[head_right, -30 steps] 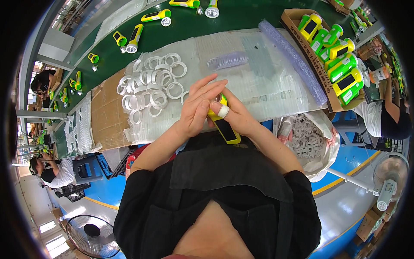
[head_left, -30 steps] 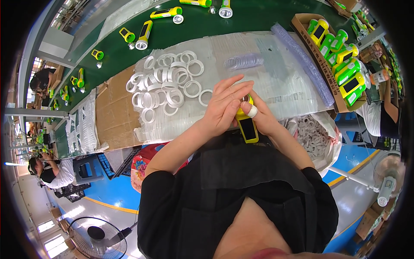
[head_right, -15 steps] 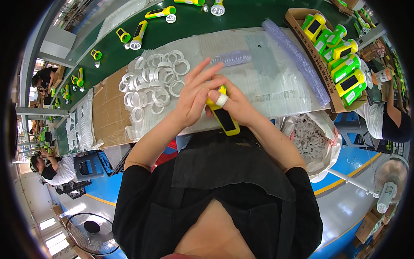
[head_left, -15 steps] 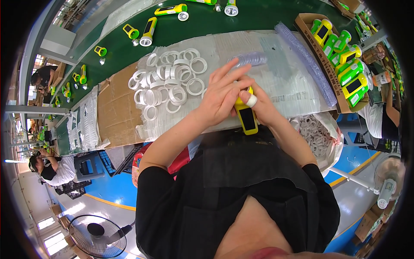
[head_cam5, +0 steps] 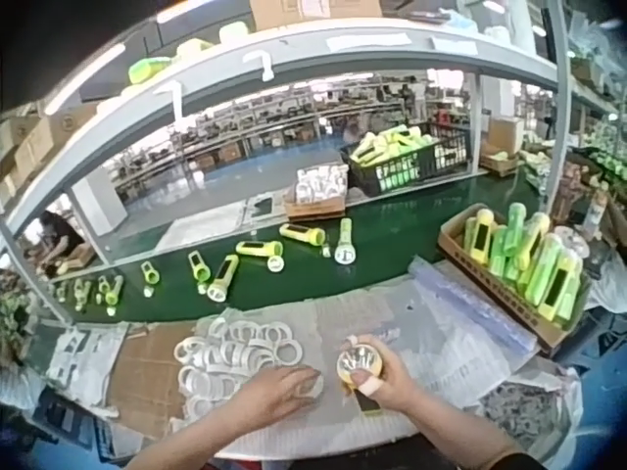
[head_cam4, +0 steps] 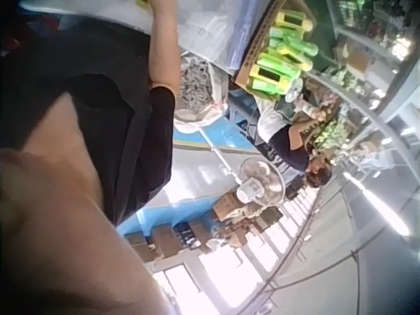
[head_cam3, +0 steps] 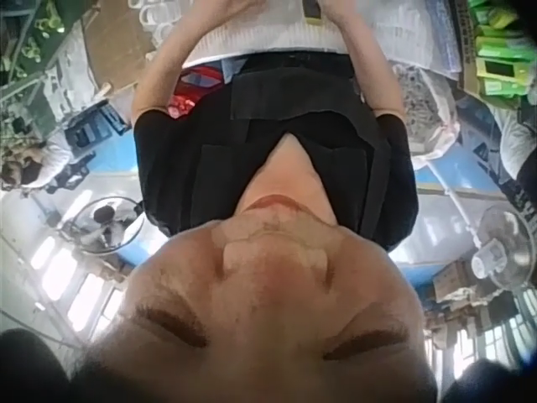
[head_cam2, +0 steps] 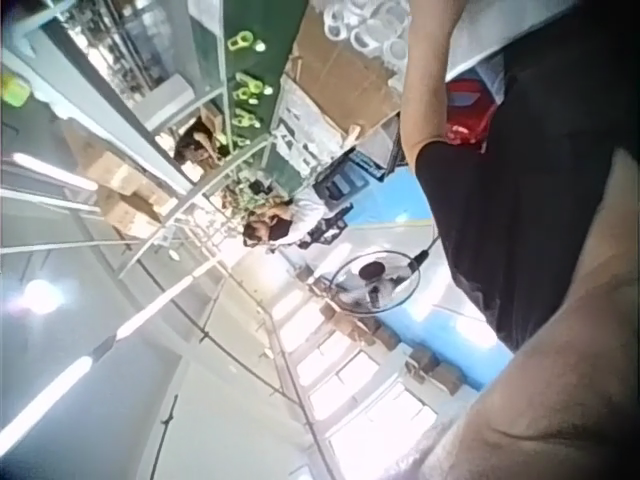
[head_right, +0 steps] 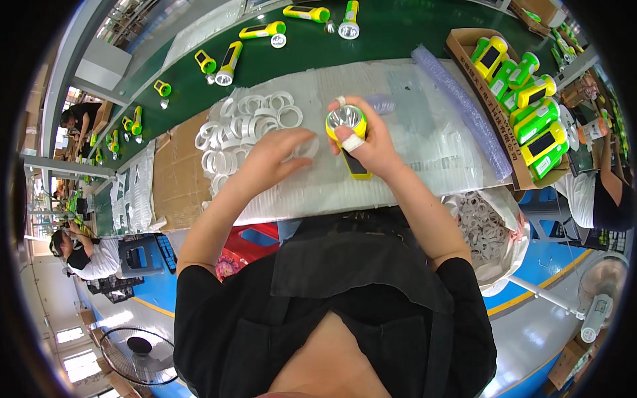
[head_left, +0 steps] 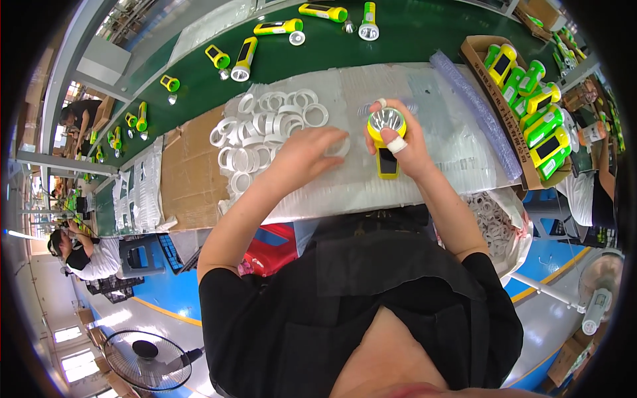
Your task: Assembling portable solar flashlights by attaching white plastic rings to the lamp heads at a factory workstation.
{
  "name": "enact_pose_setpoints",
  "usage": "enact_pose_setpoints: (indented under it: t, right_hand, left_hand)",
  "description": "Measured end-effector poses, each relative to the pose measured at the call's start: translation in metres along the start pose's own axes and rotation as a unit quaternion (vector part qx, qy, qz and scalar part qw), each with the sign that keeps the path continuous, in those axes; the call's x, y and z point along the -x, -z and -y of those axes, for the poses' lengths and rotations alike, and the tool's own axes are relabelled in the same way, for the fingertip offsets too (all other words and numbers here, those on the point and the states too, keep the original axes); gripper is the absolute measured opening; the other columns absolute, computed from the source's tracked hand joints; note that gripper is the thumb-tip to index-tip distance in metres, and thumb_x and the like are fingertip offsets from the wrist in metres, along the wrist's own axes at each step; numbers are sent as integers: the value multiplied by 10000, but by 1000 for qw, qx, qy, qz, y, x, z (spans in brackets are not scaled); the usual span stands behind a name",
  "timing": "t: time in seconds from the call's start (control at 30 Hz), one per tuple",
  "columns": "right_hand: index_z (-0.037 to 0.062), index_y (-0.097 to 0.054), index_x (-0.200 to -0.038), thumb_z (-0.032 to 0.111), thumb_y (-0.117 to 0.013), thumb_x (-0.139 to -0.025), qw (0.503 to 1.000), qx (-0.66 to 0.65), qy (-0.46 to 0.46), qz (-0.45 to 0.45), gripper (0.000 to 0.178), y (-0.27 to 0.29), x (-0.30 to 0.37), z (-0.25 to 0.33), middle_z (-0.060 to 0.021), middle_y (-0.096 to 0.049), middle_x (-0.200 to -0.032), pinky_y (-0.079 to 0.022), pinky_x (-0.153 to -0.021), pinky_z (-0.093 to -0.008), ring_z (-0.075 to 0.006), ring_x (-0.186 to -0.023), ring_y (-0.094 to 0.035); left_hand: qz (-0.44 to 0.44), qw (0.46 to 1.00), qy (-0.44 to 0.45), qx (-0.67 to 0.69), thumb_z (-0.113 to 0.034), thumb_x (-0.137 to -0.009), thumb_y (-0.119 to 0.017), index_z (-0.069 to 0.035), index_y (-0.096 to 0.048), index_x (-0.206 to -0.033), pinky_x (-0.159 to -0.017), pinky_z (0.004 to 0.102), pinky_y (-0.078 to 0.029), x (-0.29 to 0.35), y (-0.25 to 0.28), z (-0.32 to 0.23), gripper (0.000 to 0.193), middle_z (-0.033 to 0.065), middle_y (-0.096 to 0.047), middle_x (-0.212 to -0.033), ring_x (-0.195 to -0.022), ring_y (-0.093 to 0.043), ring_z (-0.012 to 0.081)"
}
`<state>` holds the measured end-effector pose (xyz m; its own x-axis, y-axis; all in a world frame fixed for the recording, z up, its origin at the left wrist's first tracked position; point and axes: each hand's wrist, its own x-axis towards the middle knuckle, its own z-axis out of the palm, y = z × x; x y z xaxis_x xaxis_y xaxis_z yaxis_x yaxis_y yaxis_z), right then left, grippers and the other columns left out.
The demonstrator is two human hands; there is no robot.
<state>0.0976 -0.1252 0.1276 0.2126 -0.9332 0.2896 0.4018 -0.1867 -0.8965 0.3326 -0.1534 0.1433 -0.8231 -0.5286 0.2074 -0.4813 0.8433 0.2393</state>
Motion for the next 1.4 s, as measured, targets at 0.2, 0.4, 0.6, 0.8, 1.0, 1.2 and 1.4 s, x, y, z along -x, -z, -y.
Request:
enact_pose_setpoints:
  t: [0.2, 0.4, 0.6, 0.8, 1.0, 1.2, 1.4]
  right_hand:
    - [57, -483, -1205, 147, -613, -921, 999, 23, 21, 10, 325, -1, 3, -2, -56, -589, -836, -482, -630, -275, -120, -700, -574]
    - [45, -464, -1243, 205, -642, -909, 1000, 12, 15, 20, 410, -1, 5, -5, -55, -588, -967, -491, -645, -259, -104, -721, -581]
    - [49, -406, -1390, 227, -672, -907, 988, 114, 97, -35, 579, 3, 6, 0, -97, -587, -1181, -473, -920, -341, -199, -1073, -583]
    - [43, -640, -1101, 147, -798, -762, 911, 367, 177, 55, 388, 36, 0, 56, -84, -646, -1185, -480, -931, -337, -219, -1083, -621]
    - [37, -611, -1029, 103, -800, -715, 833, 515, 60, 196, 372, 45, -21, 130, -98, -633, -979, -496, -775, -346, -257, -910, -628]
    - [19, -612, -997, 175, -754, -707, 711, 615, 19, 341, 358, 24, -41, 150, -135, -589, -896, -462, -677, -387, -303, -825, -590]
    - [3, -575, -795, 596, -746, -666, 673, 725, -134, 55, 631, 6, -17, 123, -181, -624, -731, -479, -627, -430, -356, -693, -627]
  left_hand:
    - [-259, 852, 29, 454, -76, -945, -586, -8, -561, -1192, -768, 268, -481, -39, 15, -24, 258, 146, -546, -1261, -1005, -608, 176]
    - [-284, 918, -11, 276, -145, -751, -809, -55, -701, -1048, -758, 311, -521, -50, 7, -34, 329, 119, -550, -1182, -998, -598, 232]
    - [-257, 932, -23, 253, -195, -704, -834, -77, -722, -1027, -796, 326, -529, -52, 11, -33, 362, 107, -556, -1156, -995, -600, 237]
    - [-203, 960, -46, 187, -270, -695, -833, -128, -690, -1077, -756, 357, -544, -62, 27, -40, 432, 108, -564, -1129, -926, -630, 259]
    - [-163, 971, -45, 169, -266, -715, -827, -96, -587, -1069, -738, 405, -534, -87, 20, -54, 460, 125, -612, -1077, -951, -632, 334]
    - [-218, 947, -42, 231, -186, -722, -827, -79, -584, -1025, -637, 346, -521, -85, 11, -63, 403, 98, -662, -976, -767, -643, 277]
    - [-192, 949, -10, 249, -172, -718, -806, -85, -551, -1010, -667, 420, -510, -87, -7, -64, 398, 129, -647, -903, -804, -643, 338]
